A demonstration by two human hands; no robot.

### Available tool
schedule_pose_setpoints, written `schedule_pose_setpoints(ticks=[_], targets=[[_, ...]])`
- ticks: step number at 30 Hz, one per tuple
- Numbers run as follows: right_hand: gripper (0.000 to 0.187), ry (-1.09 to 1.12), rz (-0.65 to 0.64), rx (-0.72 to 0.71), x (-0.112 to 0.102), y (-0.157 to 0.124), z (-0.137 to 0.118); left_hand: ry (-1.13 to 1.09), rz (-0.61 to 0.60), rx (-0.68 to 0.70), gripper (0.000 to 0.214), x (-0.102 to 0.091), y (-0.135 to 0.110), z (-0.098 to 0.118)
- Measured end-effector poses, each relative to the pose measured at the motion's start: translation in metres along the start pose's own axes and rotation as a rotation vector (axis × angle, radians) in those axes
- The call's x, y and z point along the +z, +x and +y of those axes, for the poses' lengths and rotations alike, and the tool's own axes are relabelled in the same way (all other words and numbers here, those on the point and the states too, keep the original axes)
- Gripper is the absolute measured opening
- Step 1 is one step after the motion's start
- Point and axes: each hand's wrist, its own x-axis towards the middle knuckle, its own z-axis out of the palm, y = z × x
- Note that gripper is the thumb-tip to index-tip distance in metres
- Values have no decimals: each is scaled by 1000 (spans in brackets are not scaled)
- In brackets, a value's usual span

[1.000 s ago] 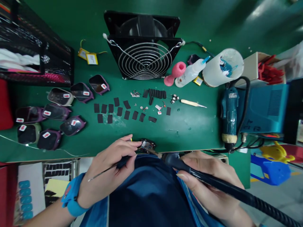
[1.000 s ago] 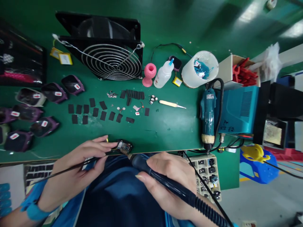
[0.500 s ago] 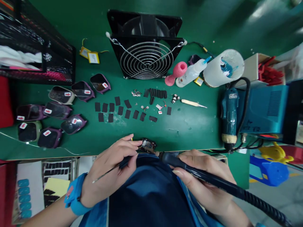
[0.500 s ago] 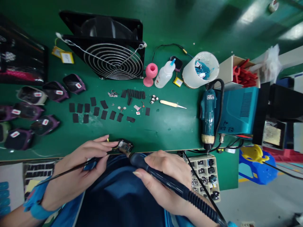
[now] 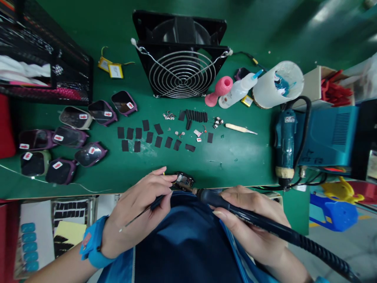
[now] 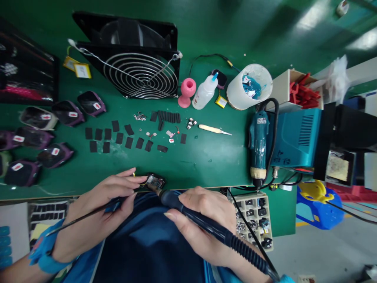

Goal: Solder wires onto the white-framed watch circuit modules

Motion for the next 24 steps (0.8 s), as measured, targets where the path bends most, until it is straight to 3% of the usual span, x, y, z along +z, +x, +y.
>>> schedule_pose_setpoints(ticks=[24], targets=[[14,42,-9,8,1,-4,2,-21,17,9,19,5,-2,-2]])
